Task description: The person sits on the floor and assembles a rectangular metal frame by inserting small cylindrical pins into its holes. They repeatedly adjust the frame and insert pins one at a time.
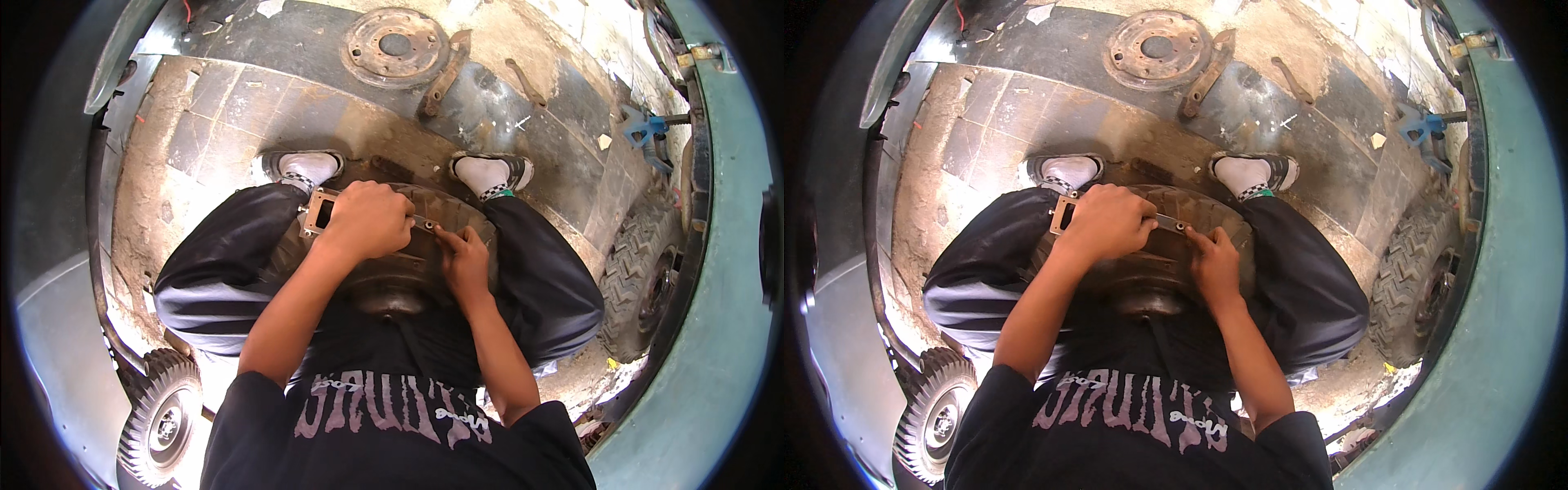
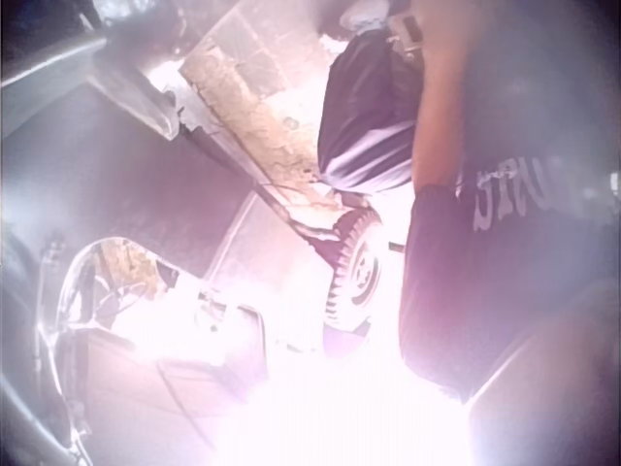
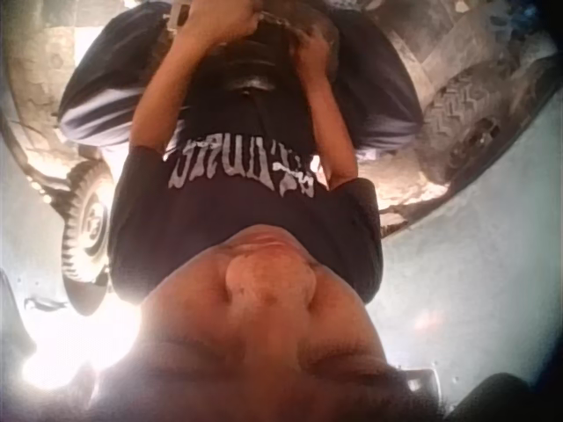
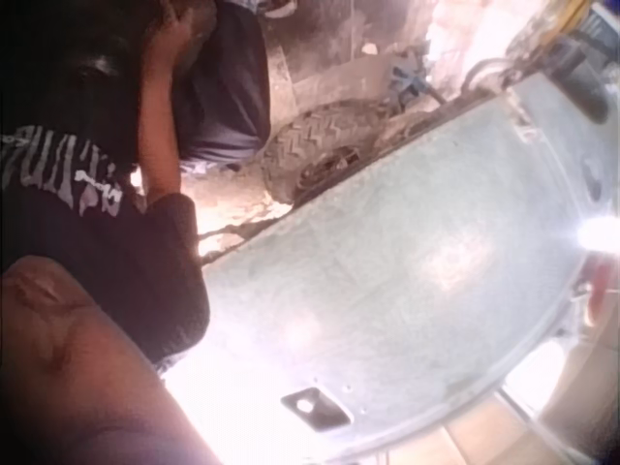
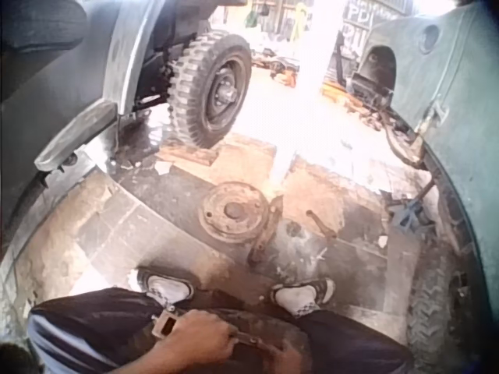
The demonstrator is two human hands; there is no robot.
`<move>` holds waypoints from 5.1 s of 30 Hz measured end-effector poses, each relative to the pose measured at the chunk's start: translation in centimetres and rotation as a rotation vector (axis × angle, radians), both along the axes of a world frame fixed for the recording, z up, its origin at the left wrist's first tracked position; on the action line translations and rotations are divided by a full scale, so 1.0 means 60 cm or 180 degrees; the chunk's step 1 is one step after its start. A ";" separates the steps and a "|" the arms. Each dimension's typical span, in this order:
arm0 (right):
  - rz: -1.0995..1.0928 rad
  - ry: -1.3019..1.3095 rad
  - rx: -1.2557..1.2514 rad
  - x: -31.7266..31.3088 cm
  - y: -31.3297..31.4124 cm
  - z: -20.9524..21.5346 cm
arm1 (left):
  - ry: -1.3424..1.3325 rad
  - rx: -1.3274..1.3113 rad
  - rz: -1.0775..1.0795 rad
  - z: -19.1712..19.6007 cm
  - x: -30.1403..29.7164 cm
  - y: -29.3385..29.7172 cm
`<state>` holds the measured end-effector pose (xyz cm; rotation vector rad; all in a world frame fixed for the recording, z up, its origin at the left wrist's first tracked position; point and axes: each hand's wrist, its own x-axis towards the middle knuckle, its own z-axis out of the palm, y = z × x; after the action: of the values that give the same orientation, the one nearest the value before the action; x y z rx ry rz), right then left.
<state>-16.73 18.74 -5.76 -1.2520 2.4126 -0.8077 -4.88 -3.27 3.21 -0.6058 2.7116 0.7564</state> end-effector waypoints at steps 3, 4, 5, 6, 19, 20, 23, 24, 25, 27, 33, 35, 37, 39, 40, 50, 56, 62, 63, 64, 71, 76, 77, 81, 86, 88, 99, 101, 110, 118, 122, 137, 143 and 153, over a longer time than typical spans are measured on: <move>-0.0069 -0.0082 0.0007 -0.021 -0.025 0.001 | 0.0082 -0.0058 -0.0071 0.004 0.006 -0.005; -0.0021 -0.0062 0.0045 -0.015 -0.018 0.002 | 0.0027 -0.0028 -0.0037 0.004 0.005 -0.004; 0.0027 -0.0042 0.0083 -0.007 -0.005 0.003 | -0.0029 0.0003 -0.0003 0.005 0.002 -0.002; 0.0067 -0.0022 0.0099 -0.002 -0.001 0.004 | -0.0085 0.0012 0.0023 0.008 -0.001 -0.002; -0.0533 -0.0356 -0.0212 -0.019 -0.009 0.005 | 0.0066 -0.0070 0.0128 0.008 0.004 0.002; -0.0807 -0.0489 -0.0299 -0.024 -0.014 0.008 | 0.0007 -0.0043 0.0131 0.011 0.001 0.001; -0.0872 -0.0721 -0.0235 -0.029 -0.016 0.007 | -0.0089 0.0033 0.0134 0.013 0.003 -0.003; -0.0770 -0.0746 -0.0171 -0.034 -0.016 0.008 | -0.0082 0.0053 0.0129 0.014 0.000 -0.003; -0.0655 -0.0630 -0.0259 -0.034 -0.016 -0.001 | -0.0047 0.0022 0.0127 0.013 0.000 -0.001; -0.0421 -0.0404 -0.0436 -0.022 -0.024 -0.022 | 0.0016 -0.0044 0.0126 0.009 0.002 0.001; -0.0307 -0.0178 -0.0119 0.001 -0.004 -0.009 | -0.0143 0.0009 0.0162 0.015 -0.002 0.000; -0.0260 0.0024 -0.0203 -0.012 -0.014 -0.013 | -0.0047 -0.0027 0.0131 0.015 -0.002 -0.001; -0.0236 0.0056 -0.0212 -0.014 -0.017 -0.015 | -0.0027 -0.0031 0.0092 0.011 0.001 0.001; -0.0245 -0.0049 -0.0201 -0.015 -0.022 -0.009 | -0.0048 -0.0054 0.0037 0.005 -0.001 -0.004; -0.0212 -0.0112 -0.0150 -0.012 -0.021 -0.004 | -0.0046 -0.0061 0.0035 0.003 0.000 -0.003; -0.0007 -0.0214 0.0100 -0.027 -0.024 0.009 | -0.0056 -0.0089 -0.0026 0.000 -0.002 -0.005; -0.0366 -0.0871 0.0045 -0.028 -0.018 0.017 | -0.0014 -0.0157 0.0026 -0.001 0.002 0.003; -0.0895 -0.2094 -0.0319 -0.080 -0.001 -0.021 | -0.0266 -0.0156 0.0029 0.014 -0.005 0.000; -0.0868 -0.2024 -0.0206 -0.090 -0.008 -0.016 | -0.0262 -0.0153 0.0024 0.014 -0.007 0.000; -0.0755 -0.1775 -0.0349 -0.087 -0.017 -0.014 | -0.0246 -0.0141 0.0038 0.013 -0.008 0.001; 0.0105 -0.1145 -0.0039 -0.057 -0.059 0.027 | -0.0269 -0.0151 0.0123 0.015 -0.007 0.004; 0.0642 -0.0988 -0.0275 -0.051 -0.053 0.026 | -0.0314 -0.0121 0.0140 0.021 -0.007 0.003; 0.0662 -0.0960 -0.0243 -0.053 -0.049 0.025 | -0.0325 -0.0133 0.0142 0.020 -0.006 0.005; 0.0768 -0.0885 -0.0342 -0.059 -0.039 0.020 | -0.0379 0.0000 0.0121 0.022 -0.010 0.005; 0.1078 -0.0799 -0.0387 -0.073 -0.036 0.025 | -0.0430 -0.0054 0.0102 0.027 -0.012 0.003; 0.1121 -0.0771 -0.0124 -0.083 -0.031 0.031 | -0.0383 -0.0091 0.0114 0.024 -0.010 0.000; 0.1552 -0.0908 0.0127 -0.101 -0.050 0.029 | -0.0239 -0.0105 0.0183 0.013 -0.005 0.002; 0.1510 -0.0919 0.0174 -0.111 -0.047 0.028 | -0.0290 -0.0088 0.0171 0.017 -0.011 0.002; 0.1493 -0.0853 -0.0023 -0.118 -0.026 0.017 | -0.0543 -0.0038 0.0084 0.023 -0.012 0.002; 0.0002 -0.1116 0.0092 -0.085 0.034 0.097 | -0.0373 -0.0130 0.0072 0.016 -0.011 -0.003; -0.0759 -0.0911 -0.0190 -0.068 0.058 0.086 | -0.0359 -0.0111 0.0348 0.024 -0.013 0.005; -0.1835 -0.3775 -0.1086 0.048 0.028 -0.002 | -0.0573 0.0521 0.1497 -0.009 0.006 -0.017; -0.1840 -0.4387 -0.0796 0.062 -0.013 0.037 | 0.0174 0.2362 0.0960 -0.008 0.095 -0.042; -0.1210 -0.3144 -0.0671 0.067 -0.026 0.005 | 0.1574 0.3628 0.2574 -0.051 0.119 0.014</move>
<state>-12.69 17.16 -5.46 -0.2622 1.7466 -1.3931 2.25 -2.45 0.16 -1.2482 1.7017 2.5954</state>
